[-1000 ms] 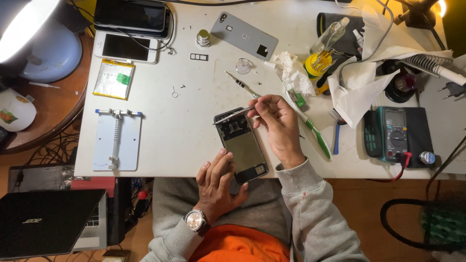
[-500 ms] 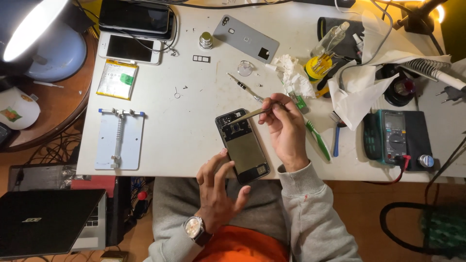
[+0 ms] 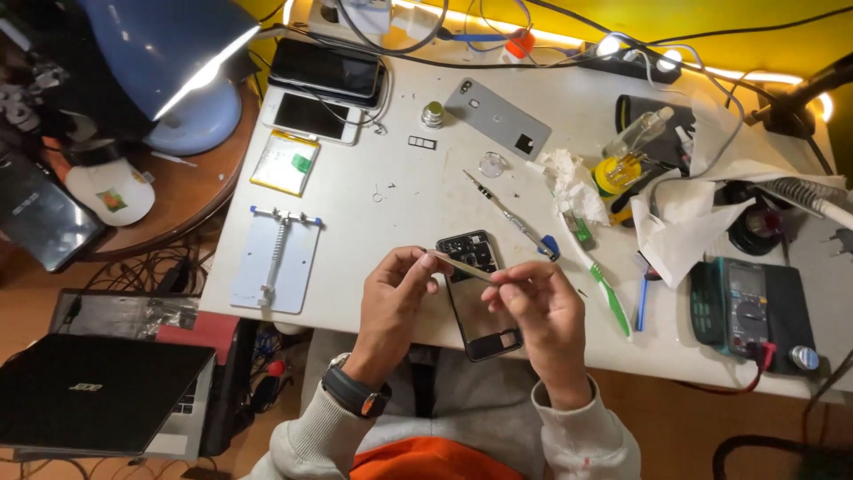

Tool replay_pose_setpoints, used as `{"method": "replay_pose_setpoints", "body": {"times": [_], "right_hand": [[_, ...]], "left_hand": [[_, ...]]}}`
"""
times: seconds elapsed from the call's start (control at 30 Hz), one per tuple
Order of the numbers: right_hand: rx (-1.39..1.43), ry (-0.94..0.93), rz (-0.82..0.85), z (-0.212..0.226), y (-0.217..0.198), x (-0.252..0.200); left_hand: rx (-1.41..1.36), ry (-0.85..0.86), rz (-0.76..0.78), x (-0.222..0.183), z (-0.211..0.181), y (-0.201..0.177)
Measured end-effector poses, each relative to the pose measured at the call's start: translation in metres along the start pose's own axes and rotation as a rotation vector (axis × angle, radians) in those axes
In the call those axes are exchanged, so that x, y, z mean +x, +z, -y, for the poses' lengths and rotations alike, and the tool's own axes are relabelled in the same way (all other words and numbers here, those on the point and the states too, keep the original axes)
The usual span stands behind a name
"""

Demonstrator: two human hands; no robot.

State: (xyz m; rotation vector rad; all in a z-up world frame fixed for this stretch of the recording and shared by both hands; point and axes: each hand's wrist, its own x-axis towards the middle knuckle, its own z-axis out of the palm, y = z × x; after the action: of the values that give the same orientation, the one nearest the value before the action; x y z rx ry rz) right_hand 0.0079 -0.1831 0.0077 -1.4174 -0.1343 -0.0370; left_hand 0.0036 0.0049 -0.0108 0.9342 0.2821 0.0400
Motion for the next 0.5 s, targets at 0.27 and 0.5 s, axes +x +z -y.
{"method": "replay_pose_setpoints", "body": {"times": [0.27,0.5], "right_hand": [[-0.280,0.337,0.139,0.016,0.073,-0.018],[-0.296,0.312,0.092,-0.025,0.114,-0.023]], "left_hand": [[-0.242,-0.223,0.156,0.009,-0.023,-0.009],[-0.203,-0.233,0.056,0.025,-0.023,-0.022]]}}
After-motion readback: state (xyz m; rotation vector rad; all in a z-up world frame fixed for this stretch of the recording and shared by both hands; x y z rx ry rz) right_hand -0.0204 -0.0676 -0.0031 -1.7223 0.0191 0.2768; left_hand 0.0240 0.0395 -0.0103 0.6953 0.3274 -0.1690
